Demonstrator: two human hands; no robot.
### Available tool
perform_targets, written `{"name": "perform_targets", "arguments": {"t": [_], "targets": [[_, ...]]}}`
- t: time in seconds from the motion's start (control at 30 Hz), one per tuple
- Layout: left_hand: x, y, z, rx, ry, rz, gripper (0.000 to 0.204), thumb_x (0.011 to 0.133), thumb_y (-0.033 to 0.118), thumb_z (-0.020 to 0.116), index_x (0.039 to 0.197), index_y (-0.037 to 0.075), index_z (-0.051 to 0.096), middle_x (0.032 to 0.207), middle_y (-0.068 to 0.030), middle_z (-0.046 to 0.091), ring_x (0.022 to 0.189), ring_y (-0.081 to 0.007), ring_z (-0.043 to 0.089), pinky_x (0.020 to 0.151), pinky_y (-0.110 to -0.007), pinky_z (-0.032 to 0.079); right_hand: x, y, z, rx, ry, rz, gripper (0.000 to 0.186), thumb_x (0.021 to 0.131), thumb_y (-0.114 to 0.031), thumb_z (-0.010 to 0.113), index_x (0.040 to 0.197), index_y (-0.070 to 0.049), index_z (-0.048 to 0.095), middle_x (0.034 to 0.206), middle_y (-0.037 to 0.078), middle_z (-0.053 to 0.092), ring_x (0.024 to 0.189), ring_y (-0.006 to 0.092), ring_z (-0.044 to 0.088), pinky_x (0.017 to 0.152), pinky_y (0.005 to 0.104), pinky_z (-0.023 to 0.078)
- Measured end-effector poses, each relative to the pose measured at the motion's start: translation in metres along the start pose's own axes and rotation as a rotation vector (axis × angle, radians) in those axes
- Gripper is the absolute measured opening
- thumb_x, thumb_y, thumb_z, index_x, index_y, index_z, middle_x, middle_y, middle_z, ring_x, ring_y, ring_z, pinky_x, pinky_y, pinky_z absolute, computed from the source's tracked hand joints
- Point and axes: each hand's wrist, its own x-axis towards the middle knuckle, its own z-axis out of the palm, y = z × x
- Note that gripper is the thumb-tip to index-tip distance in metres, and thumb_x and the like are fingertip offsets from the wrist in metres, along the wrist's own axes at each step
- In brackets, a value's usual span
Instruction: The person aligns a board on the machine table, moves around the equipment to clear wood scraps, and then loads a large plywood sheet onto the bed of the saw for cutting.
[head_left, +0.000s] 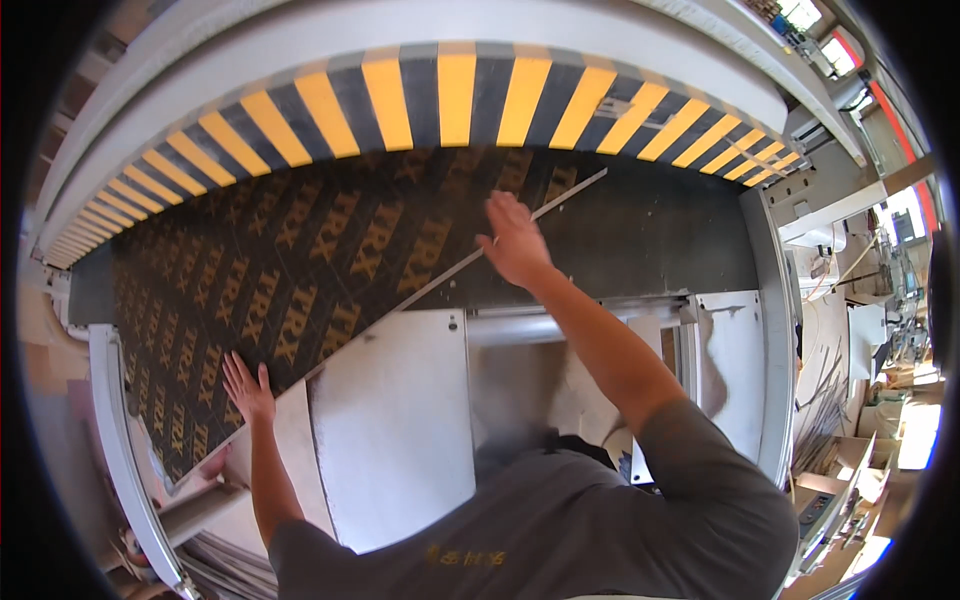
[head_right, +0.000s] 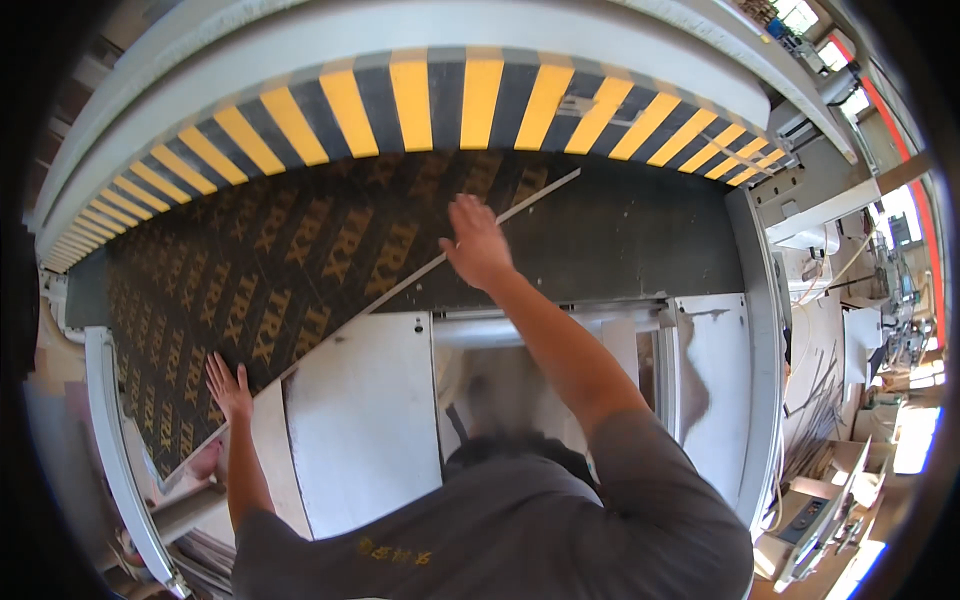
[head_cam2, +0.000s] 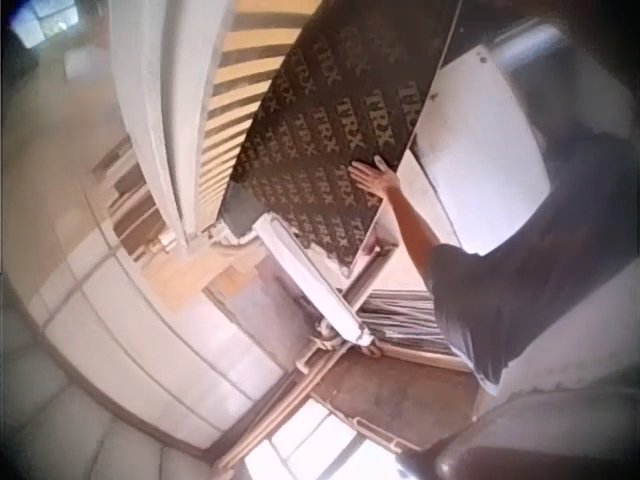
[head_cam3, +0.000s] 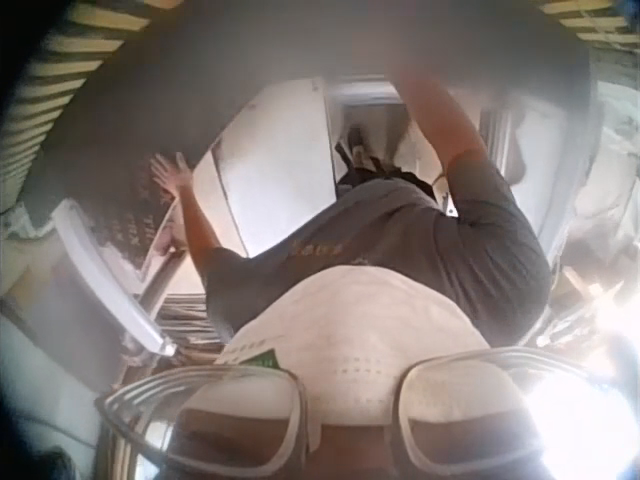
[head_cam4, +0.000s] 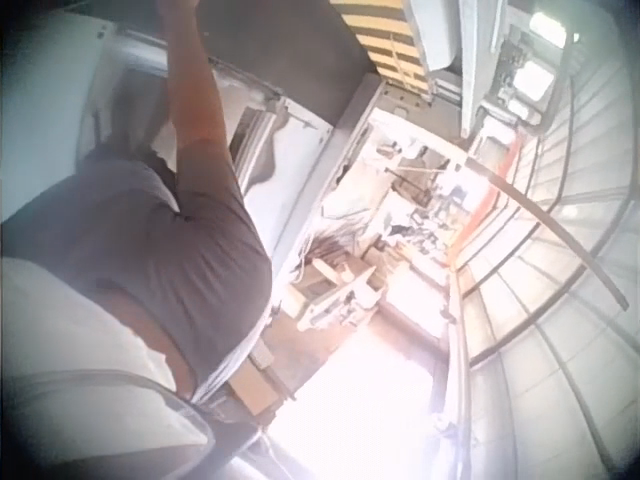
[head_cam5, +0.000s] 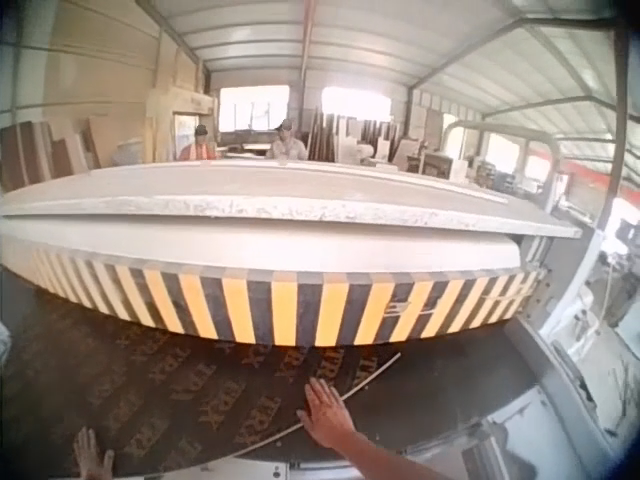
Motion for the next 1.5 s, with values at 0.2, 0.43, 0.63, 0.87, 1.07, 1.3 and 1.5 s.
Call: {"name": "perform_targets", "arguments": {"t": [0.2, 0.43, 0.63, 0.87, 1.07, 1.3, 1.5], "targets": [[-0.045, -0.012, -0.001, -0.017, -0.137, -0.173, 0.087, 0.105, 0.062, 0.039, 0.167, 0.006, 0.016, 0.174, -0.0162, 0.014, 0.16, -0.0357, 0.012, 0.13, -0.052, 0.009, 0.009, 0.045, 0.091, -0.268, -0.014, 0.076, 0.08, 0.103, -0.049, 0.05, 0.16, 0.003, 0.029, 0.169, 0.019, 0.028, 0.158, 0.0341, 0.021, 0.129, 0.0514, 0.015], [-0.091, -0.004, -0.019, 0.019, -0.197, -0.243, 0.09, 0.105, 0.061, 0.039, 0.166, 0.001, 0.009, 0.174, -0.0197, 0.007, 0.161, -0.0363, 0.004, 0.131, -0.049, 0.003, -0.097, 0.028, 0.05, -0.253, -0.096, 0.125, 0.081, 0.102, -0.049, 0.051, 0.16, 0.003, 0.029, 0.17, 0.019, 0.025, 0.159, 0.0347, 0.02, 0.129, 0.0524, 0.015], [-0.097, -0.002, -0.021, 0.081, -0.207, -0.149, 0.094, 0.105, 0.067, 0.03, 0.165, 0.0, 0.004, 0.173, -0.023, 0.005, 0.161, -0.0389, 0.003, 0.131, -0.05, 0.002, -0.151, 0.028, 0.017, -0.258, -0.097, 0.287, 0.084, 0.101, -0.049, 0.054, 0.162, 0.003, 0.025, 0.171, 0.017, 0.022, 0.16, 0.0341, 0.016, 0.129, 0.0503, 0.013], [-0.11, 0.0, -0.043, 0.11, -0.262, 0.089, 0.093, 0.106, 0.062, 0.034, 0.164, -0.004, 0.003, 0.172, -0.0273, 0.0, 0.16, -0.0448, 0.003, 0.129, -0.055, 0.005, -0.192, 0.033, -0.016, -0.331, -0.081, 0.447, 0.084, 0.102, -0.054, 0.049, 0.162, 0.001, 0.027, 0.171, 0.015, 0.025, 0.159, 0.0314, 0.02, 0.129, 0.0467, 0.015], [-0.112, 0.033, -0.071, -0.017, -0.29, 0.708, 0.102, 0.097, 0.05, 0.062, 0.161, -0.011, 0.012, 0.171, -0.0307, 0.003, 0.159, -0.0463, 0.0, 0.129, -0.054, -0.001, -0.208, 0.0, -0.028, -0.384, -0.128, 0.602, 0.082, 0.106, -0.053, 0.041, 0.165, -0.001, 0.02, 0.174, 0.014, 0.017, 0.161, 0.027, 0.013, 0.131, 0.0436, 0.009], [-0.101, 0.049, -0.082, -0.253, -0.246, 0.982, 0.098, 0.095, 0.056, 0.062, 0.161, -0.006, 0.025, 0.171, -0.0242, 0.017, 0.159, -0.0437, 0.013, 0.125, -0.063, 0.005, -0.219, -0.026, -0.028, -0.381, -0.141, 0.838, 0.08, 0.107, -0.052, 0.039, 0.165, -0.001, 0.017, 0.174, 0.014, 0.013, 0.162, 0.0281, 0.007, 0.131, 0.0407, 0.008], [-0.089, 0.034, -0.063, -0.279, -0.17, 0.998, 0.093, 0.095, 0.061, 0.057, 0.159, -0.002, 0.034, 0.169, -0.0199, 0.027, 0.158, -0.0406, 0.019, 0.125, -0.064, 0.007, -0.209, -0.039, -0.012, -0.395, -0.116, 0.936, 0.081, 0.105, -0.049, 0.041, 0.165, -0.001, 0.016, 0.175, 0.015, 0.011, 0.162, 0.0299, 0.006, 0.131, 0.043, 0.011]]}}
